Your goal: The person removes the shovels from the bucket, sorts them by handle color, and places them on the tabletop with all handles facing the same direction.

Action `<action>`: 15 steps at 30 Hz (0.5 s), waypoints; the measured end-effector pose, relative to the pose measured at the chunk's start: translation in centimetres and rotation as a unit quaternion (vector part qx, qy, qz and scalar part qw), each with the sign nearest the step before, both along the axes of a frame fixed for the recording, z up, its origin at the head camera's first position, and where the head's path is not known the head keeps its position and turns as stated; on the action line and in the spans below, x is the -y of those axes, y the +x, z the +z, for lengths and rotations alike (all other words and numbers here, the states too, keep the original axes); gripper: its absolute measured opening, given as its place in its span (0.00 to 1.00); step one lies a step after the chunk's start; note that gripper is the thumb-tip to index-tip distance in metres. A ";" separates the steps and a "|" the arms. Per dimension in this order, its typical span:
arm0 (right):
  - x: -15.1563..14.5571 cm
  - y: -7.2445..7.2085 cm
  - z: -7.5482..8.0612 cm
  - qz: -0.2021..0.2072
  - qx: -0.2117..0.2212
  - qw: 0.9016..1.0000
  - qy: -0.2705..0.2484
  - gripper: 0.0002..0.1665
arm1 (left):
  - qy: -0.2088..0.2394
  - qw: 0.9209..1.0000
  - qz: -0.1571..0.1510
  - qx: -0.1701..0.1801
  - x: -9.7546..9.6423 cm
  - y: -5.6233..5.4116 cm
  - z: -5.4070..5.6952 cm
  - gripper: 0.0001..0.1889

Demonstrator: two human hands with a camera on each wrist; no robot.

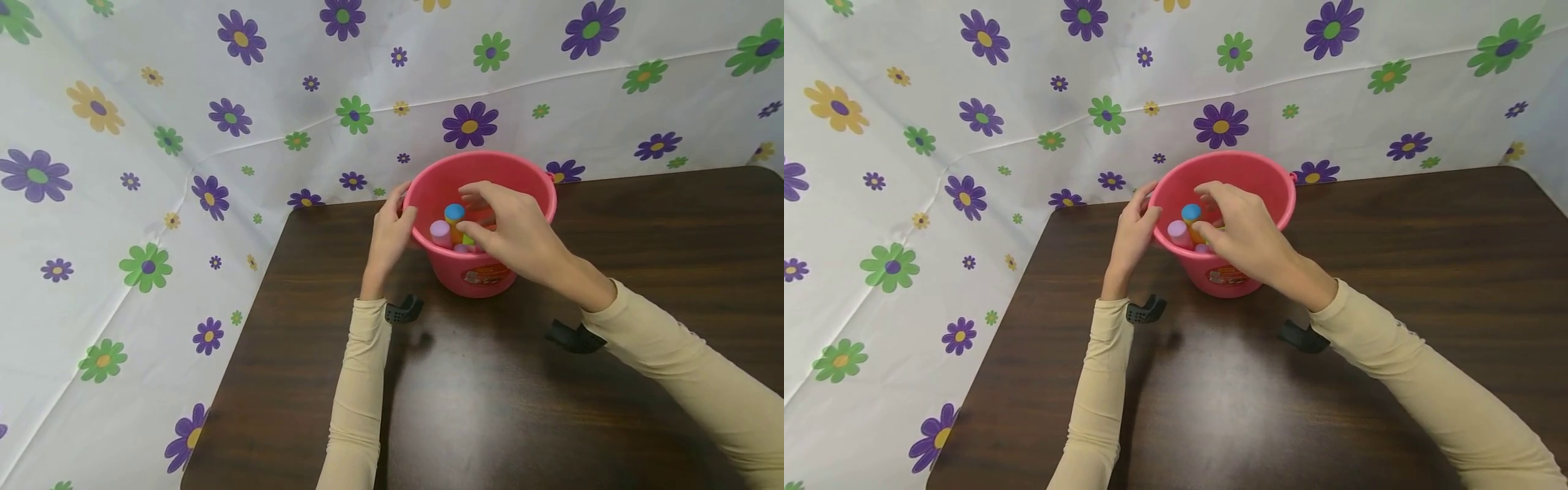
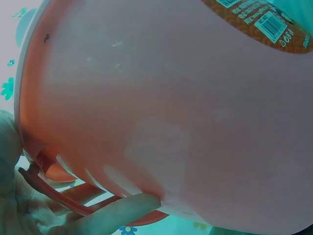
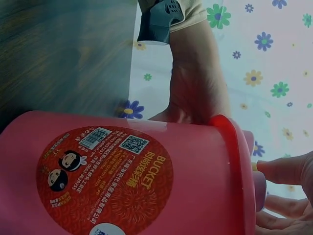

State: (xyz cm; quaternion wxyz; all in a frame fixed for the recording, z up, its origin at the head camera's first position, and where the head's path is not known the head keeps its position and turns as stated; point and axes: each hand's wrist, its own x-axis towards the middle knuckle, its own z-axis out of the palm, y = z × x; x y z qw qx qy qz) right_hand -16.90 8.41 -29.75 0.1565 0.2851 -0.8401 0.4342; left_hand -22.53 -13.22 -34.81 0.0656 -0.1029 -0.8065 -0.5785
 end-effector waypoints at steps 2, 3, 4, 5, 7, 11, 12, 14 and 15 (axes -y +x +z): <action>0.0 -0.1 -0.1 0.000 0.000 1.000 -0.003 0.25 | 0.001 1.000 -0.002 0.002 -0.1 0.0 0.0 0.29; 0.0 -0.2 -0.2 0.000 0.002 1.000 -0.003 0.25 | 0.001 1.000 -0.002 0.001 -0.2 0.0 -0.1 0.29; 0.0 -0.3 -0.3 0.000 0.005 1.000 -0.003 0.25 | 0.002 1.000 -0.002 0.002 -0.2 0.0 -0.1 0.29; 0.1 -0.4 -0.4 0.000 0.008 1.000 -0.003 0.26 | 0.003 1.000 -0.002 0.002 -0.2 0.0 -0.2 0.28; 0.1 -0.5 -0.5 -0.001 0.014 1.000 -0.002 0.26 | 0.004 1.000 -0.001 0.003 -0.2 0.1 -0.3 0.28; 0.3 -0.8 -0.7 -0.002 0.020 1.000 0.005 0.27 | 0.002 1.000 0.002 -0.004 -0.1 0.0 -0.4 0.28; 0.3 -0.9 -0.7 -0.001 0.020 1.000 0.006 0.27 | 0.001 1.000 0.002 -0.006 -0.1 0.0 -0.4 0.28; 0.4 -1.0 -0.6 0.002 0.023 1.000 0.009 0.26 | 0.003 1.000 0.004 -0.010 0.0 0.0 -0.4 0.28; 0.5 -1.0 -0.6 0.004 0.025 1.000 0.010 0.26 | 0.004 1.000 0.004 -0.010 0.0 0.0 -0.4 0.28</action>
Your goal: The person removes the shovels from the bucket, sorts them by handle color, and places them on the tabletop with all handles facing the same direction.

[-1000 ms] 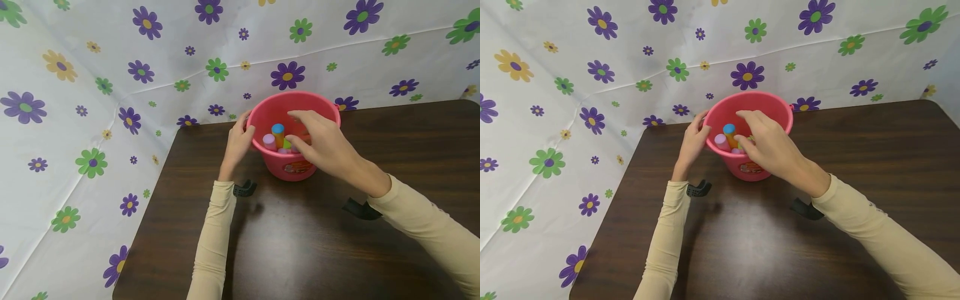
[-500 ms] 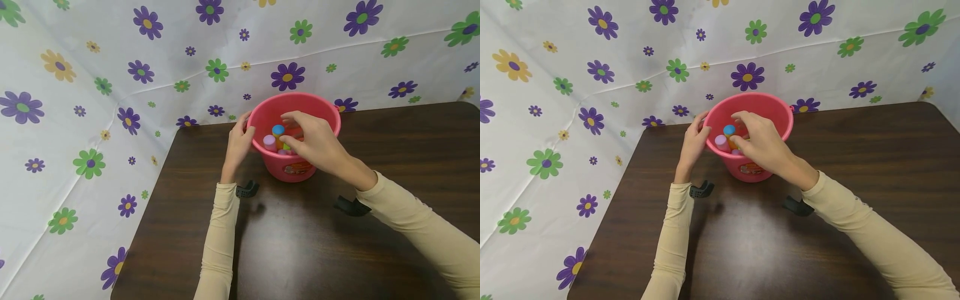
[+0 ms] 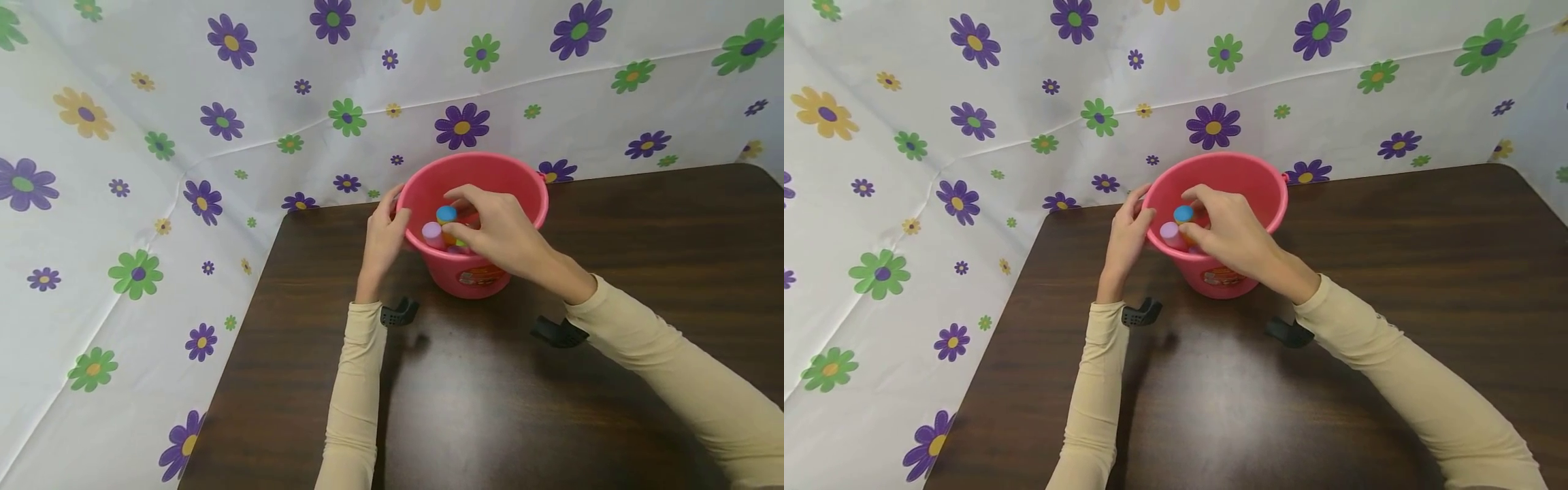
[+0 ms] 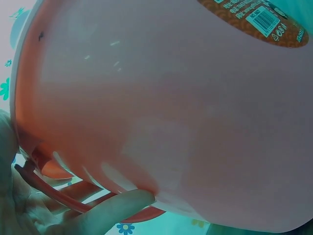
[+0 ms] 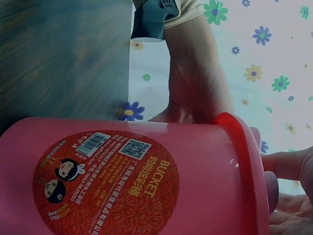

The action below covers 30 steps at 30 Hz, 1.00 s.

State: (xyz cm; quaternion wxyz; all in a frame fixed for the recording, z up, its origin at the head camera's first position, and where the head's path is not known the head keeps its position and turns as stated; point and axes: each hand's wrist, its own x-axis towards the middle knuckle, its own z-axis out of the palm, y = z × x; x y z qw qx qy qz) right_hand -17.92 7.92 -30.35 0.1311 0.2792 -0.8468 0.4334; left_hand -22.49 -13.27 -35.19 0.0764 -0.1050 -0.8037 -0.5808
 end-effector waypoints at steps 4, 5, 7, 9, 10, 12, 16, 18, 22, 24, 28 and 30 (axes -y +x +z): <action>0.2 -0.1 0.1 0.006 0.014 1.000 0.011 0.24 | 0.008 1.000 0.002 0.004 0.1 0.1 0.0 0.28; 0.3 -0.1 0.1 0.007 0.019 1.000 0.015 0.24 | 0.009 1.000 0.001 0.006 0.1 0.1 0.0 0.28; 0.3 -0.2 0.0 0.008 0.029 0.999 0.024 0.23 | 0.010 1.000 0.002 0.006 0.0 0.1 0.0 0.28; 0.4 -0.3 -0.1 0.009 0.040 0.999 0.035 0.22 | 0.011 1.000 0.002 0.005 0.0 0.2 -0.1 0.28; 0.5 -0.4 -0.1 0.010 0.045 0.998 0.043 0.22 | 0.011 1.000 0.002 0.005 -0.1 0.2 -0.1 0.28; 0.6 -0.5 -0.1 0.010 0.053 0.997 0.061 0.22 | 0.009 1.000 0.003 0.002 -0.1 0.3 -0.1 0.28; 0.8 -0.7 -0.1 0.008 0.066 0.993 0.094 0.22 | 0.004 1.000 0.005 -0.007 -0.2 0.3 -0.1 0.29; 1.0 -0.9 0.0 0.008 0.072 0.992 0.102 0.20 | 0.003 1.000 0.007 -0.008 -0.2 0.3 -0.1 0.29; 1.2 -1.0 0.1 0.008 0.080 0.990 0.113 0.18 | 0.003 1.000 0.006 -0.010 -0.1 0.2 -0.2 0.30; 1.3 -1.0 0.1 0.007 0.084 0.990 0.116 0.18 | 0.002 1.000 0.005 -0.011 -0.1 0.2 -0.2 0.30; 1.3 -1.1 0.2 0.006 0.092 0.989 0.119 0.17 | -0.001 1.000 0.005 -0.013 -0.2 0.1 -0.2 0.30; 1.3 -1.1 0.2 0.005 0.094 0.988 0.119 0.17 | -0.002 1.000 0.004 -0.013 -0.2 0.1 -0.3 0.29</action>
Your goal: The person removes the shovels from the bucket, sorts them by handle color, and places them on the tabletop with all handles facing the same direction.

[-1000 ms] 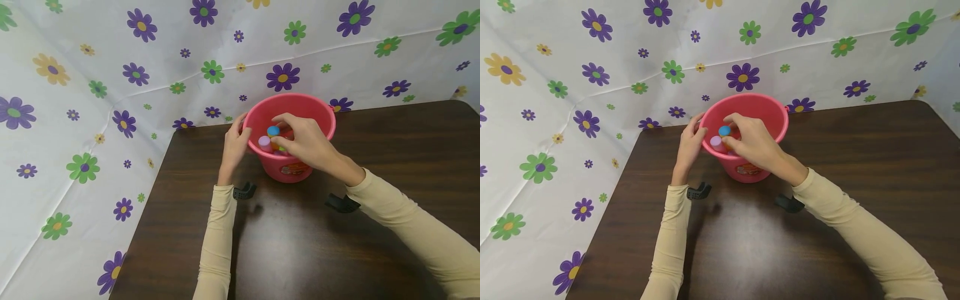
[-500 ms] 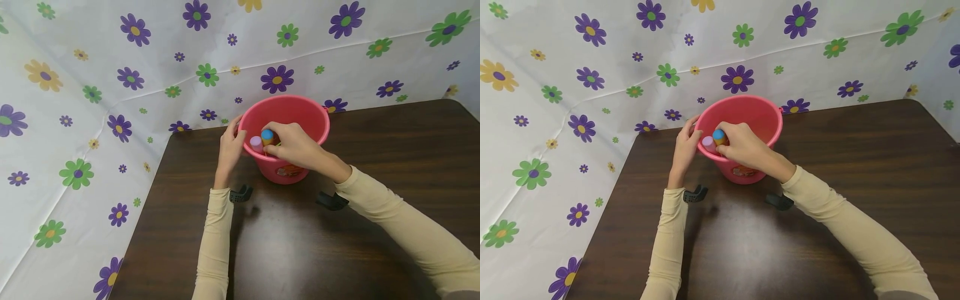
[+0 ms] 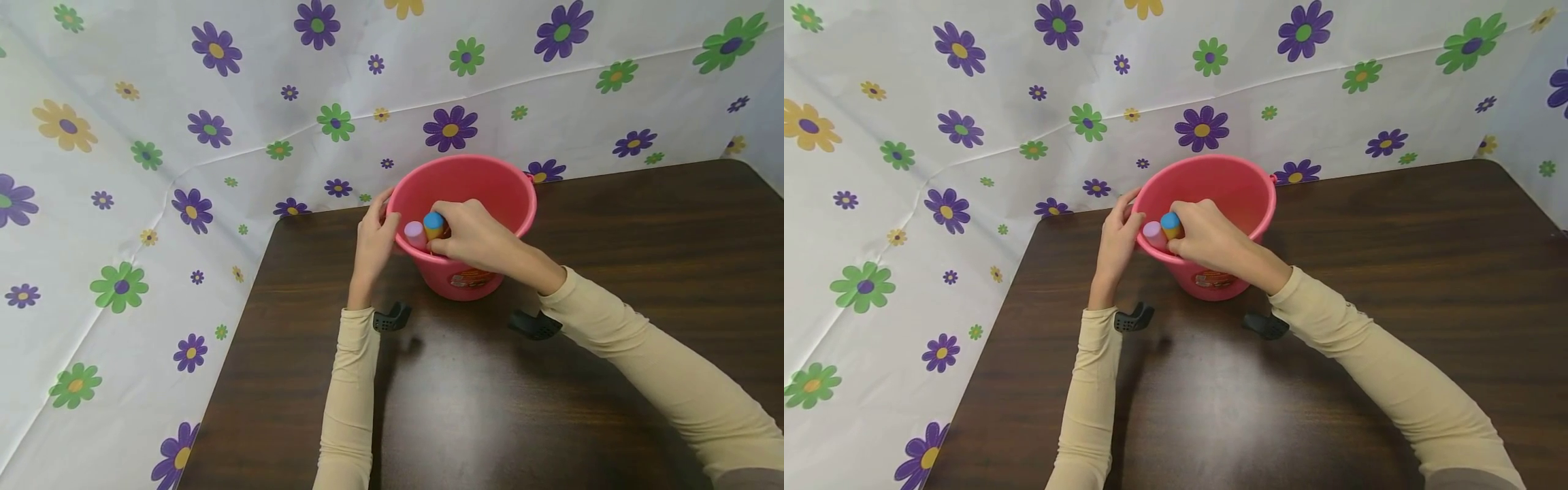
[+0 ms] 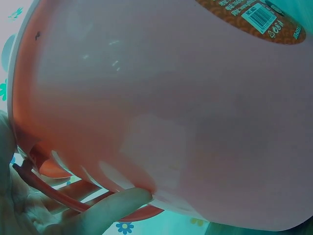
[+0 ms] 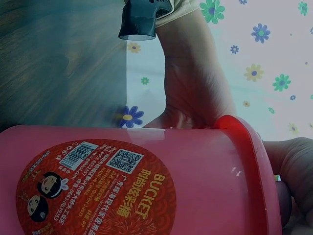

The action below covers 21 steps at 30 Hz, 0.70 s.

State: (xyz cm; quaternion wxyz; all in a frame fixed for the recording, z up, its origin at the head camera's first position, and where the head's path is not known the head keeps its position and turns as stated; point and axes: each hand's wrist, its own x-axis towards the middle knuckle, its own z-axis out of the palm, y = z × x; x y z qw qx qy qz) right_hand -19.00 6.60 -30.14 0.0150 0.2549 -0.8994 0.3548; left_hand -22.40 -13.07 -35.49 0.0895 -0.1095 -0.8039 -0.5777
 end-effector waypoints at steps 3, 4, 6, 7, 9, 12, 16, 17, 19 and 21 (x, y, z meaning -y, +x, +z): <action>0.0 0.1 0.1 -0.003 -0.001 1.000 -0.003 0.16 | 0.001 1.000 -0.002 0.000 0.1 0.0 0.0 0.29; 0.0 0.1 0.1 -0.005 0.000 1.000 -0.003 0.16 | 0.002 1.000 -0.003 0.001 0.1 0.0 0.0 0.29; 0.0 0.1 0.0 -0.009 0.003 1.000 -0.006 0.16 | 0.002 1.000 -0.005 0.001 0.1 0.0 0.0 0.29; 0.0 0.2 0.0 -0.010 0.003 1.000 -0.008 0.16 | 0.002 1.000 -0.004 0.001 0.1 0.1 0.0 0.29; 0.0 0.2 -0.1 -0.013 0.004 1.000 -0.011 0.15 | -0.001 1.000 -0.002 -0.002 0.1 0.1 -0.1 0.29; -0.1 0.2 -0.1 -0.014 0.000 1.000 -0.016 0.15 | -0.004 1.000 0.004 -0.006 0.0 0.2 -0.1 0.29; -0.2 0.3 -0.1 -0.017 -0.007 1.000 -0.020 0.16 | -0.003 1.000 0.004 -0.006 -0.1 0.2 -0.1 0.29; -0.2 0.3 -0.1 -0.017 -0.009 1.000 -0.021 0.16 | -0.002 1.000 0.004 -0.005 -0.1 0.2 -0.2 0.29; -0.2 0.3 -0.1 -0.019 -0.012 1.000 -0.021 0.17 | 0.002 1.000 0.002 -0.002 -0.1 0.2 -0.2 0.29; -0.3 0.3 0.0 -0.022 -0.016 0.999 -0.022 0.17 | 0.004 1.000 0.002 -0.001 -0.1 0.2 -0.1 0.29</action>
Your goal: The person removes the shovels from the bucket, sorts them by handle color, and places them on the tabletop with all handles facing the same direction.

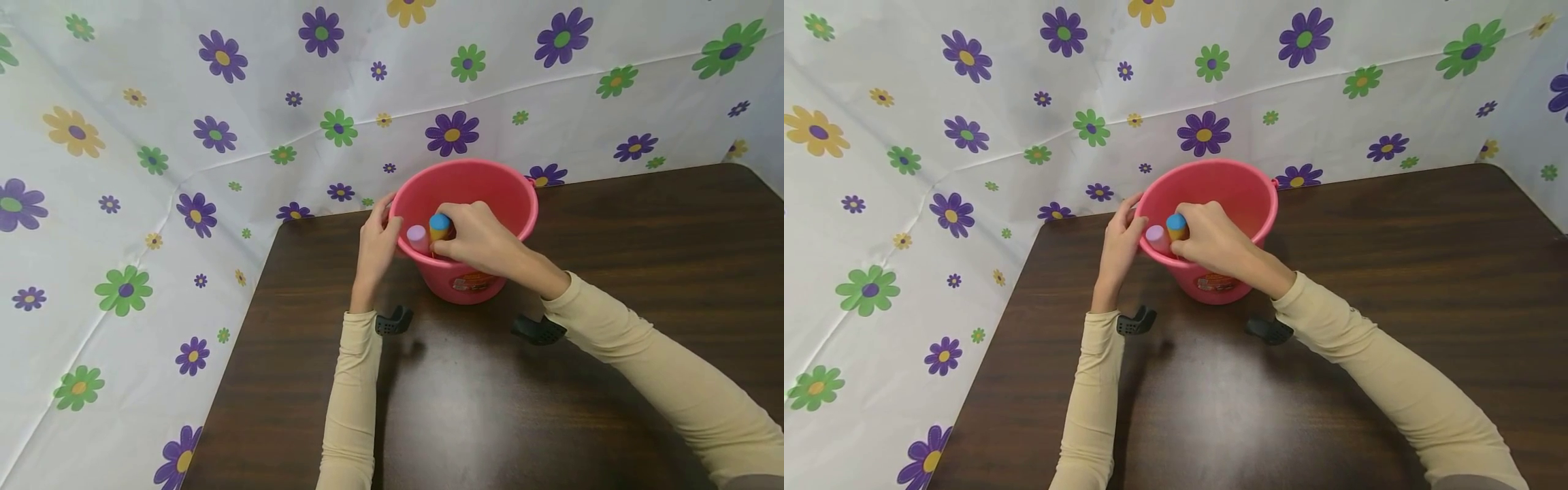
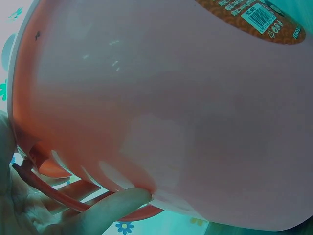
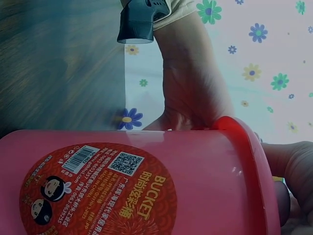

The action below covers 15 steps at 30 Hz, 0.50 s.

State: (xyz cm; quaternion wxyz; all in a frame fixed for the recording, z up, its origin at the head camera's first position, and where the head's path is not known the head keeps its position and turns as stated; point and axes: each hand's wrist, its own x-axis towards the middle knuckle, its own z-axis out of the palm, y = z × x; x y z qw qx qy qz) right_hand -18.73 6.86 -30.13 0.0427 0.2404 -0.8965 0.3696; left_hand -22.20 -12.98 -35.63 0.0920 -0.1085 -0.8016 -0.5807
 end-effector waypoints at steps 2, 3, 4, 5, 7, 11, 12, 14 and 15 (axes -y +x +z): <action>0.0 0.0 0.0 -0.002 -0.002 1.000 -0.002 0.17 | 0.002 1.000 0.001 0.002 0.0 0.0 0.0 0.28; 0.0 0.0 0.0 -0.004 -0.003 1.000 -0.002 0.17 | 0.002 1.000 0.000 0.003 0.0 0.0 0.0 0.28; 0.0 0.0 0.0 -0.005 -0.003 1.000 -0.002 0.17 | 0.002 1.000 0.001 0.003 0.0 0.1 0.0 0.28; -0.1 0.1 0.0 -0.007 -0.003 1.000 -0.003 0.17 | 0.002 1.000 0.001 0.002 0.0 0.1 0.0 0.28; -0.1 0.2 0.1 -0.009 -0.001 1.000 -0.005 0.17 | 0.001 1.000 0.001 0.003 0.0 0.1 0.0 0.29; -0.4 0.3 0.5 -0.016 0.004 1.000 -0.011 0.16 | 0.000 1.000 0.001 0.000 0.0 0.1 0.1 0.29; -0.5 0.4 0.6 -0.016 0.004 1.000 -0.014 0.15 | 0.000 1.000 0.001 0.000 0.0 0.1 0.1 0.29; -0.6 0.4 0.8 -0.016 0.001 1.000 -0.019 0.14 | 0.000 1.000 0.000 -0.001 0.0 0.1 0.0 0.29; -0.7 0.4 0.9 -0.017 0.000 1.000 -0.021 0.14 | 0.000 1.000 0.001 -0.001 0.0 0.0 0.0 0.29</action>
